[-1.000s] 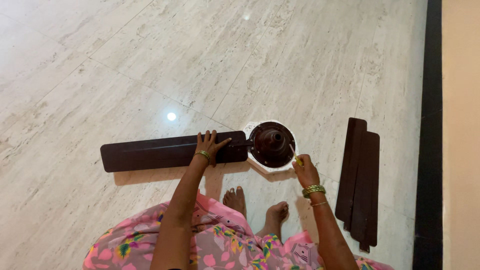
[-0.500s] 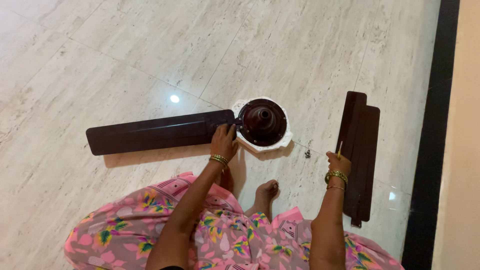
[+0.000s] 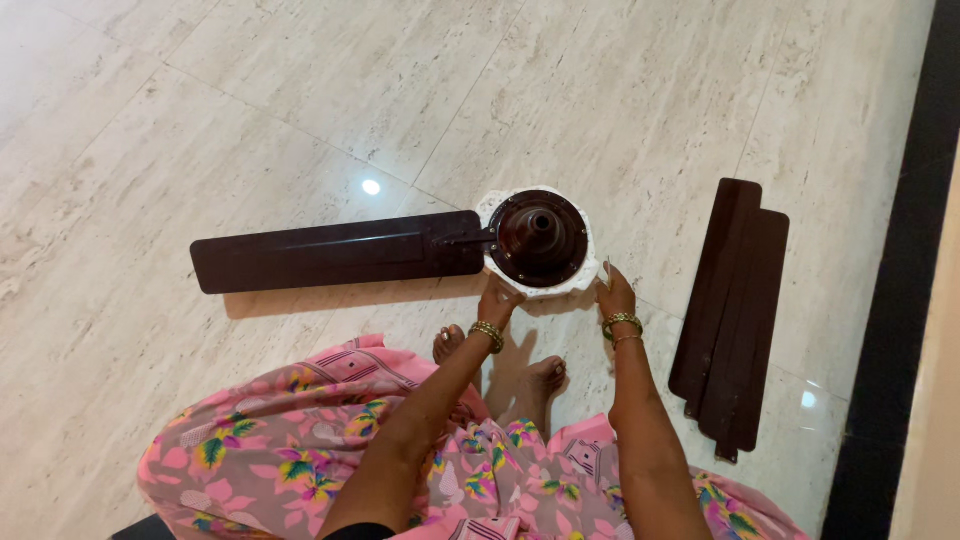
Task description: The person sits on a tiled floor and attaches dark brown fan blades to a central fan motor housing. They use a yellow screwdriver to tighten the screws securing each blade to the motor hub.
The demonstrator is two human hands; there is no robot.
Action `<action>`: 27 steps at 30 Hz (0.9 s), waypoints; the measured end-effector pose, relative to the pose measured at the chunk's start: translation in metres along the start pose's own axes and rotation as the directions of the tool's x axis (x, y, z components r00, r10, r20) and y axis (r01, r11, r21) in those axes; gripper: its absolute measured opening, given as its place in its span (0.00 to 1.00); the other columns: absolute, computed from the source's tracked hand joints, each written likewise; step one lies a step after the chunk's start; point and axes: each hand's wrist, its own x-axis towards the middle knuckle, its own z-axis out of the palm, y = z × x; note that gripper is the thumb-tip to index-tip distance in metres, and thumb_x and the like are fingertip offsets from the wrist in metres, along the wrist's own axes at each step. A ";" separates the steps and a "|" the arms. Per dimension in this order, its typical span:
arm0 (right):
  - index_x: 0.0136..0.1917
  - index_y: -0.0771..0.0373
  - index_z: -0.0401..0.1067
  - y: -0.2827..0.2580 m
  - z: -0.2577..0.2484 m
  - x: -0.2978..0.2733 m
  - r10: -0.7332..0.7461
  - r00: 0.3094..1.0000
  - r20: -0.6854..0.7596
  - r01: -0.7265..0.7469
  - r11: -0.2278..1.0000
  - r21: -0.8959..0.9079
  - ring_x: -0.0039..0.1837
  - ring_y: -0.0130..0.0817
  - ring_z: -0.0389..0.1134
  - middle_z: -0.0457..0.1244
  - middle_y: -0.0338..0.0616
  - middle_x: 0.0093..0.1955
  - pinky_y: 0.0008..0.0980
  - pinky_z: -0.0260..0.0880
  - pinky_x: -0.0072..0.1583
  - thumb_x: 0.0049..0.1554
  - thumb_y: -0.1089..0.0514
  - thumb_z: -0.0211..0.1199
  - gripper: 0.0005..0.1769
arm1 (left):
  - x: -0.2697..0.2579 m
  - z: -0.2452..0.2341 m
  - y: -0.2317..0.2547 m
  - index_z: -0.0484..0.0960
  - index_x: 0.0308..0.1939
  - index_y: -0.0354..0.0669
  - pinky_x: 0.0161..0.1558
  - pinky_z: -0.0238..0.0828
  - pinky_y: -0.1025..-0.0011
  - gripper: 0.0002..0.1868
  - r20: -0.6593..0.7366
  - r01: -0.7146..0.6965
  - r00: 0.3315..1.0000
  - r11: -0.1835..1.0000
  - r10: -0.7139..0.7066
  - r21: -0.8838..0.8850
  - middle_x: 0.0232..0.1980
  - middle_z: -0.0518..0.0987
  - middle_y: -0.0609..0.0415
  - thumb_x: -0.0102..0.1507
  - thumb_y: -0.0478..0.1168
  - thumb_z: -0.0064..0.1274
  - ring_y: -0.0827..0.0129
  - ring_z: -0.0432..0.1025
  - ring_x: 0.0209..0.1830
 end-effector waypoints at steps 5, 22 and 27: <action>0.81 0.44 0.58 0.002 -0.002 0.011 0.010 0.989 0.148 0.014 0.987 -0.159 0.49 0.47 0.72 0.71 0.57 0.57 0.41 0.73 0.54 0.59 0.58 0.59 0.37 | 0.008 -0.009 0.001 0.47 0.80 0.34 0.62 0.69 0.63 0.58 0.145 0.041 0.989 0.984 -0.015 -0.175 0.78 0.63 0.37 0.50 0.38 0.63 0.53 0.67 0.69; 0.66 0.61 0.72 0.011 0.005 -0.015 -0.096 0.995 0.024 0.099 0.973 -0.211 0.64 0.48 0.71 0.69 0.54 0.62 0.42 0.71 0.62 0.48 0.51 0.76 0.34 | 0.045 -0.022 0.012 0.37 0.80 0.33 0.77 0.44 0.66 0.68 0.279 0.044 0.960 0.989 -0.003 -0.141 0.83 0.45 0.37 0.47 0.39 0.68 0.55 0.42 0.84; 0.60 0.67 0.73 0.012 0.011 -0.023 -0.117 0.993 0.004 0.116 0.982 -0.147 0.60 0.47 0.72 0.70 0.57 0.58 0.40 0.72 0.60 0.45 0.51 0.78 0.34 | 0.063 -0.020 0.021 0.37 0.80 0.31 0.77 0.45 0.68 0.71 0.266 0.029 0.964 0.991 0.006 -0.131 0.83 0.46 0.36 0.42 0.39 0.70 0.55 0.43 0.84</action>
